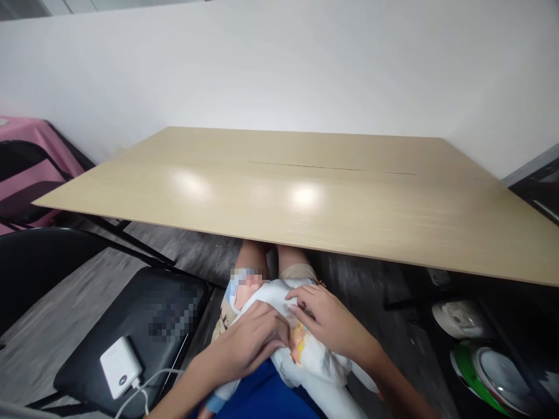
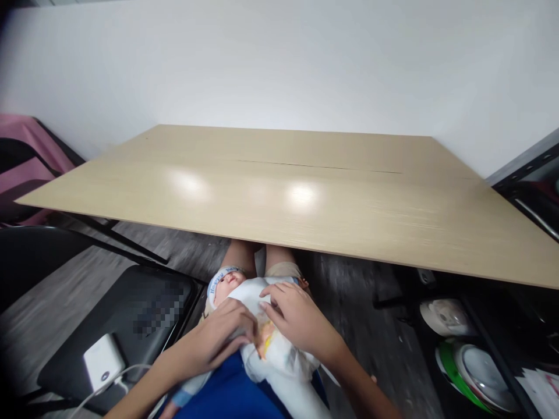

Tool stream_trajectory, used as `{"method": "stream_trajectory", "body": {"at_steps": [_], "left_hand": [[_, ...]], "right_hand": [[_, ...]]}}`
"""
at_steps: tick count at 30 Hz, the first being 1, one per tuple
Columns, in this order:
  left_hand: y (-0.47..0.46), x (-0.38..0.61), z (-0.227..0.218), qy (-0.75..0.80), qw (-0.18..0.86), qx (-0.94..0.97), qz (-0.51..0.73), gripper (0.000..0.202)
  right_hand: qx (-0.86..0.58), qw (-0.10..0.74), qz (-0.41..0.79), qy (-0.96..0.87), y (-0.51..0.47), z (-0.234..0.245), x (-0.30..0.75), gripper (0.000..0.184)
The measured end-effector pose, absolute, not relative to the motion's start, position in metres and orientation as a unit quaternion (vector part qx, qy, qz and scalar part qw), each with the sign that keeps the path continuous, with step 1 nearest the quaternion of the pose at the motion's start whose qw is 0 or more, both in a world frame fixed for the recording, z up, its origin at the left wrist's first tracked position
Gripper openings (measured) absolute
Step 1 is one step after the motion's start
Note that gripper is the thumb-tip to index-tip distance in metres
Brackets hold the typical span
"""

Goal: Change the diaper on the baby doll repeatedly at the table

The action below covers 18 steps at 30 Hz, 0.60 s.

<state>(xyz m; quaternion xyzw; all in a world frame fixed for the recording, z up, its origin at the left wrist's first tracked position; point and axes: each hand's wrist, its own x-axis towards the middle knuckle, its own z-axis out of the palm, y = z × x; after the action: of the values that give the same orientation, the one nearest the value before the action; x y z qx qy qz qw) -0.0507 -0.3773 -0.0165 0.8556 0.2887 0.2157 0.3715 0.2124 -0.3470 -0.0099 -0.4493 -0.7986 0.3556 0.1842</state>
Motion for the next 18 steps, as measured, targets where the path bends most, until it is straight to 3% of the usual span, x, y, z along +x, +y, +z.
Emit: {"method": "stream_trajectory", "body": {"at_steps": [7,11,15,18], "left_hand": [[-0.412,-0.091,0.002,0.292,0.440,0.838,0.137,0.011],[-0.401,-0.090,-0.002,0.273,0.478,0.825,0.132,0.008],[-0.354,-0.050,0.000,0.193,0.491,0.841,0.122,0.032],[-0.315,0.004,-0.002,0.176,0.422,0.882,0.113,0.038]], "right_hand": [[-0.486,0.151,0.484,-0.712,-0.386,0.033,0.259,0.056],[-0.510,0.093,0.609,-0.601,-0.414,0.026,0.284,0.074],[-0.581,0.067,0.509,-0.632,-0.425,0.004,0.278,0.060],[-0.591,0.057,0.467,-0.655,-0.425,-0.008,0.273,0.055]]}}
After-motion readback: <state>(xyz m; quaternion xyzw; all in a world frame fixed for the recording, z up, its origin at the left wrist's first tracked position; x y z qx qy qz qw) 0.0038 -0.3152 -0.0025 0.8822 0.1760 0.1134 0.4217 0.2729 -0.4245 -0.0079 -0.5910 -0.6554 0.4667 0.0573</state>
